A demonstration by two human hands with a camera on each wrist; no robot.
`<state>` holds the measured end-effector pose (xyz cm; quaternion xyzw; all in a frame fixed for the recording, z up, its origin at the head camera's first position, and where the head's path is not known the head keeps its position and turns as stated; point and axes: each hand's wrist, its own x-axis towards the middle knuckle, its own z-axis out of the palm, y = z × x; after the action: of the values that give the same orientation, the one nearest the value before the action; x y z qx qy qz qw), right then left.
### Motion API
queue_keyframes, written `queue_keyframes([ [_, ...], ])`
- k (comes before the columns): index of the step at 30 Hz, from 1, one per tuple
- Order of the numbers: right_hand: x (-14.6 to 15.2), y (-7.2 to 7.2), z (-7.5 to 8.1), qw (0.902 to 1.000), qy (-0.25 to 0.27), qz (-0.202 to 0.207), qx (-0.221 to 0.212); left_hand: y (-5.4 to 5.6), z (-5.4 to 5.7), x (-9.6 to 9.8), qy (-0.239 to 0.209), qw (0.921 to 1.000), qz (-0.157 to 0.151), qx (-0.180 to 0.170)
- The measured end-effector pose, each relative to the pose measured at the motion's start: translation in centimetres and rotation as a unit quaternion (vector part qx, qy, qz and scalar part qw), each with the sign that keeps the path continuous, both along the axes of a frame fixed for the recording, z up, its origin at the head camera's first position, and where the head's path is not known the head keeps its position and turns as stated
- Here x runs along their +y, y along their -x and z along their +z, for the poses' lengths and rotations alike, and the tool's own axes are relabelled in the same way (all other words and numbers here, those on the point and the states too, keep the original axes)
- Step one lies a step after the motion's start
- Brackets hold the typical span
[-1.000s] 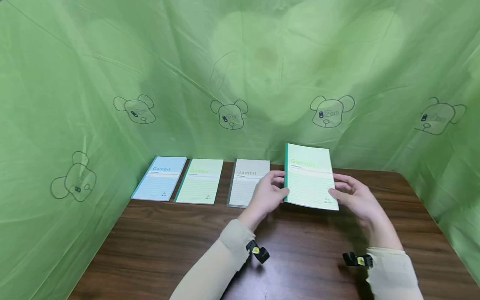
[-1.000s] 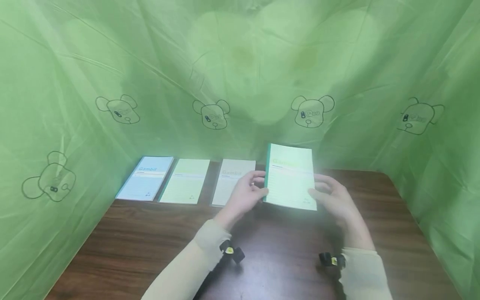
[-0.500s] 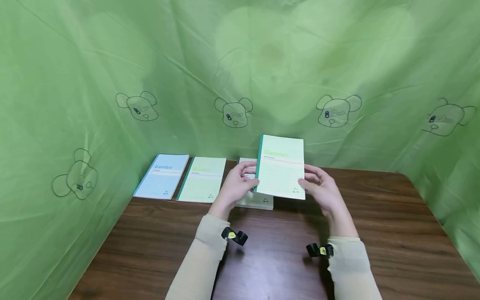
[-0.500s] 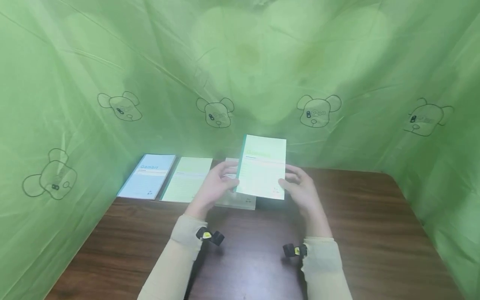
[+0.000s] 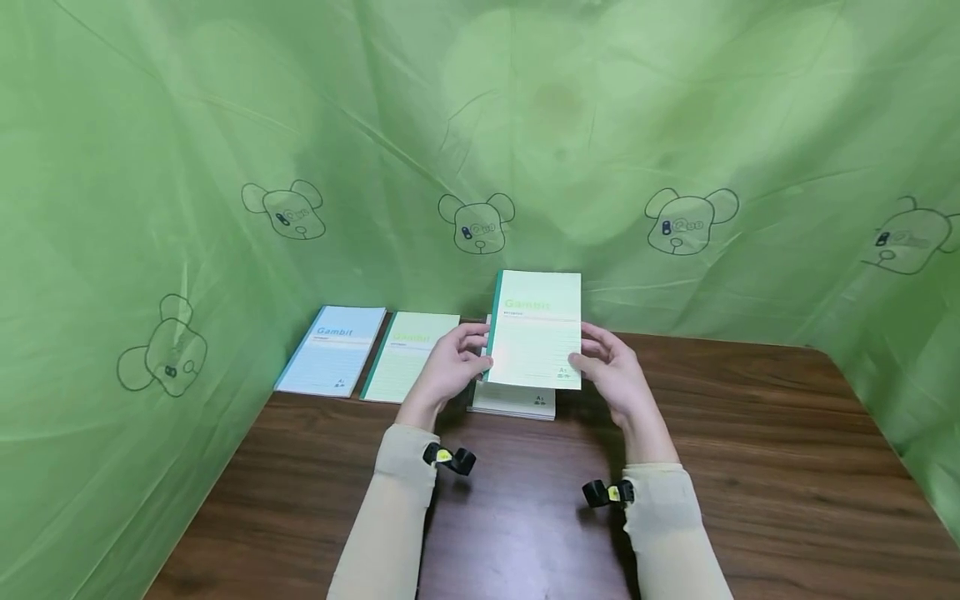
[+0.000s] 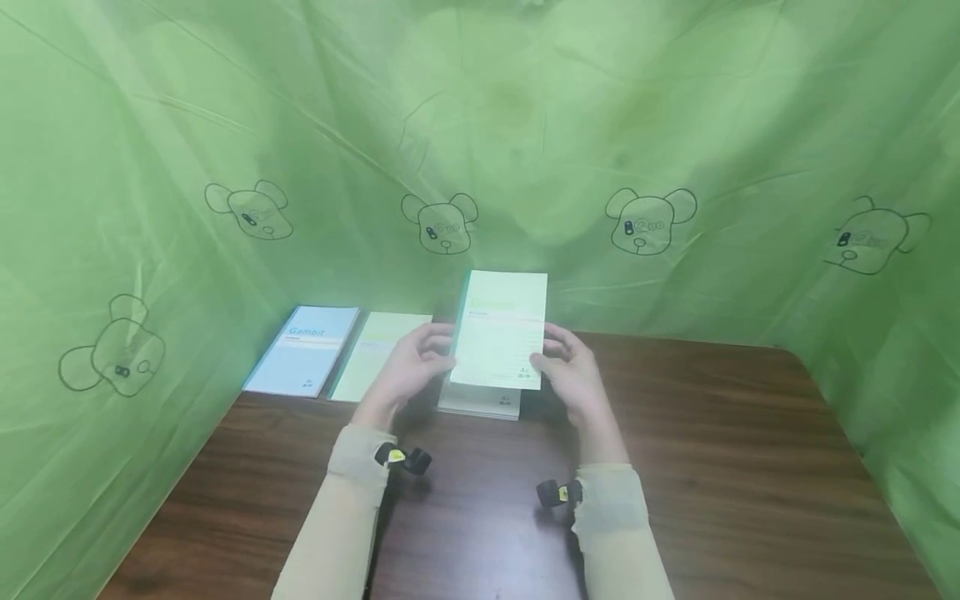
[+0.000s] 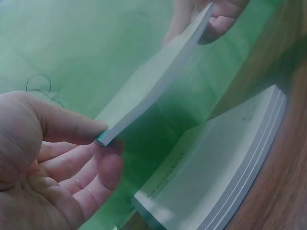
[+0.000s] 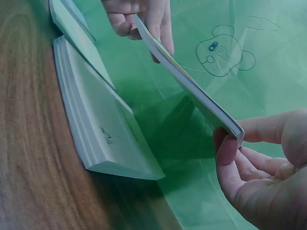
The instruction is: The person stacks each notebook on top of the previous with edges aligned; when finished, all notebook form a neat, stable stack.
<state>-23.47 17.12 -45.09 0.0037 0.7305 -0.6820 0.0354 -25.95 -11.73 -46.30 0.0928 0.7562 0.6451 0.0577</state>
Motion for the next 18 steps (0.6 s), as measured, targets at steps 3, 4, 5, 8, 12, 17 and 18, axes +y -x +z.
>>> queue_keyframes([
  [3,-0.3,0.1,-0.6,1.0,0.003,0.005,-0.006,0.0,-0.3,-0.5,0.006,0.9999,-0.005,-0.009],
  [4,-0.3,0.2,-0.8,0.9999,0.006,0.006,-0.008,0.1,-0.4,-0.7,0.009,0.9999,-0.007,-0.012],
  [5,-0.4,0.3,-1.0,0.9999,0.007,0.008,-0.009,0.1,-0.5,-0.9,0.015,0.9998,-0.007,-0.014],
  [8,-0.8,0.4,-1.5,0.9998,0.006,0.012,-0.012,0.1,-0.5,-1.4,0.028,0.9994,-0.009,-0.02],
  [12,-1.2,0.4,-1.9,0.9998,-0.004,0.011,-0.017,0.1,-0.5,-1.9,0.034,0.999,-0.01,-0.027],
  [17,-1.8,0.4,-2.3,0.9995,-0.02,0.011,-0.02,0.1,-0.8,-2.3,0.039,0.9985,-0.013,-0.037],
  [18,-1.9,0.4,-2.3,0.9995,-0.023,0.011,-0.02,0.2,-0.9,-2.4,0.04,0.9984,-0.013,-0.038],
])
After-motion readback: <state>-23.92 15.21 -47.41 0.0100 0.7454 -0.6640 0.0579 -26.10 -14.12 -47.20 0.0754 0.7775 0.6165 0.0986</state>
